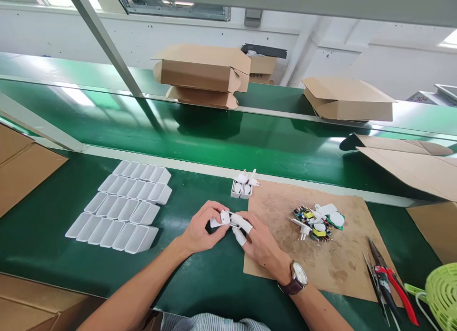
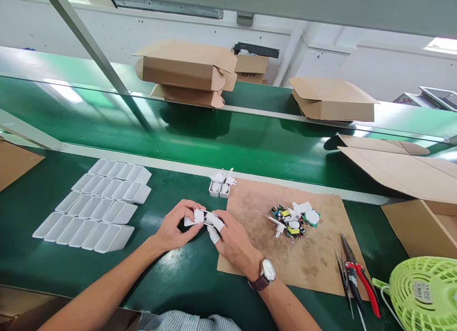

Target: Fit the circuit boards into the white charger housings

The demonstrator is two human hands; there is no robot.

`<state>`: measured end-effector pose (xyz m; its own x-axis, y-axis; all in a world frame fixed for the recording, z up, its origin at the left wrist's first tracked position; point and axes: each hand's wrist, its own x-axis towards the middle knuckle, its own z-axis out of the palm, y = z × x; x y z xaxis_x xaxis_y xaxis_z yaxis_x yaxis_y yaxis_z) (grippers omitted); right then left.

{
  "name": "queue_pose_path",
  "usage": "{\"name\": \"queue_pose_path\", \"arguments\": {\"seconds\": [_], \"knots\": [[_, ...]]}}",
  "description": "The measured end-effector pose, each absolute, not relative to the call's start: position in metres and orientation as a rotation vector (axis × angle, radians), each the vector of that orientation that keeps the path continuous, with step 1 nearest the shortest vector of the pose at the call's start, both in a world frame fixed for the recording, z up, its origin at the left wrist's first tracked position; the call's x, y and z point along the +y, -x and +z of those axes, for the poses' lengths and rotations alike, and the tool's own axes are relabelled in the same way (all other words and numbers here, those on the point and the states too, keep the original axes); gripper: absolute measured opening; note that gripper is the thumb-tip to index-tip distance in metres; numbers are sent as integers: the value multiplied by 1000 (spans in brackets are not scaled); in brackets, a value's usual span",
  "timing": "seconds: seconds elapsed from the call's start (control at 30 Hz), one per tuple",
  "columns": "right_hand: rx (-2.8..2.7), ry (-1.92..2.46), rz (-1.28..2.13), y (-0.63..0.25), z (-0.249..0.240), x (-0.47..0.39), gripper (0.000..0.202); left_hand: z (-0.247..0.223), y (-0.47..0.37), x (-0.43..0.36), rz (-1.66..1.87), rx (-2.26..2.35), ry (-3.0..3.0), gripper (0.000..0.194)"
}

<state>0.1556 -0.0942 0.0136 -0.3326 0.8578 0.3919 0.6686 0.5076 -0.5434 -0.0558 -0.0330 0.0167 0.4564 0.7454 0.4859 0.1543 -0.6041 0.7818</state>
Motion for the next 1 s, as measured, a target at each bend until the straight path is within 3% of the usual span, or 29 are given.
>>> {"name": "queue_pose_path", "arguments": {"seconds": [0.2, 0.23, 0.33, 0.37, 0.47, 0.57, 0.87, 1.0], "knots": [[-2024, 1153, 408, -155, 9, -91, 40, 12, 59, -31, 1099, 758, -2068, 14], [-1952, 1149, 466, -154, 8, -90, 37, 11, 59, -32, 1104, 767, -2062, 25], [-1602, 1155, 885, -152, 8, -89, 29, 8, 59, -36, 1148, 760, -2083, 86], [-1469, 1143, 1078, -151, 8, -88, 29, 8, 57, -38, 1173, 749, -2111, 96], [-1157, 1037, 1545, -149, 11, -89, 41, 9, 52, -46, 1249, 747, -2199, 85], [-991, 945, 1698, -147, 16, -90, 47, 12, 48, -51, 1299, 769, -2254, 80], [-951, 980, 1728, -142, 21, -90, 49, 21, 47, -48, 1382, 743, -2303, 74], [-995, 1103, 1489, -142, 19, -90, 45, 16, 45, -46, 1392, 768, -2362, 82]]}}
